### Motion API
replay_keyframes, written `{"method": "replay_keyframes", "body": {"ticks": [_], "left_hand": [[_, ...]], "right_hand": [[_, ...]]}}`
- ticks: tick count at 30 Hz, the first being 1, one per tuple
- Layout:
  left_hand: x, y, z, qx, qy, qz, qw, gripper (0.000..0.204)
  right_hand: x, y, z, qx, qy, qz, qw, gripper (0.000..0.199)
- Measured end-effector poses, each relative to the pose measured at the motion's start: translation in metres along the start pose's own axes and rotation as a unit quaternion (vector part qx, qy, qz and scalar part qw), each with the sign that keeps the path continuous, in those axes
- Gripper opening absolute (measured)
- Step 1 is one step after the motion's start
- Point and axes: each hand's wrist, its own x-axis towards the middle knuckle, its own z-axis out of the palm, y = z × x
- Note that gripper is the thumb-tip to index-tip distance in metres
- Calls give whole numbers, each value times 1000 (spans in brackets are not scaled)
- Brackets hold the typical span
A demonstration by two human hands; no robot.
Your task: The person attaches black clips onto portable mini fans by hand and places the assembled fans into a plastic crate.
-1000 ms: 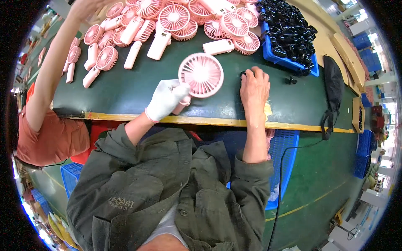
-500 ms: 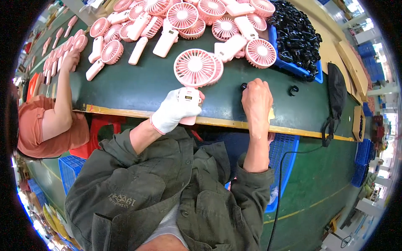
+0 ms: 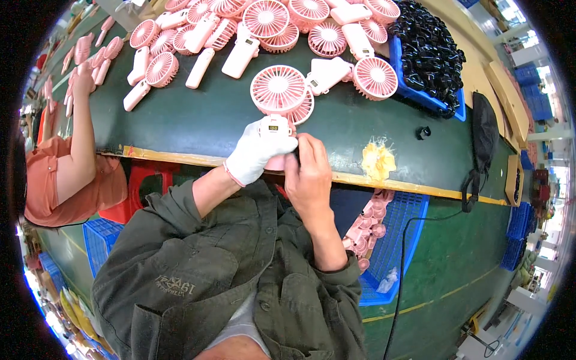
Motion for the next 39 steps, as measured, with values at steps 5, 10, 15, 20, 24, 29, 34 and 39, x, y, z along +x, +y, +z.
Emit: {"method": "replay_keyframes", "body": {"ticks": [5,10,15,20,24,29,34,39], "left_hand": [[-3,3,-1,-69,-41,-33,996,25],[-12,7,5,-33,-66,-16,997,24],[-18,18,8,158,-64,49,984,22],[-24,26,13,26,-62,-29,997,36],[-26,34,15,167,-85,13,982,33],[-23,32,15,294,-60,98,949,31],[-20,21,10,324,-50,150,933,27],[-23,23,5,303,-36,139,942,21]], "right_hand": [[7,-2,-27,113,-98,51,987,26],[4,22,-33,247,39,118,961,22],[-2,5,-38,495,84,225,835,26],[-8,-17,-22,606,55,292,738,15],[-9,-17,-12,572,50,306,760,14],[-18,-11,4,464,102,219,852,24],[-16,-9,-1,469,73,282,834,35],[-18,7,-4,467,72,297,830,45]]}}
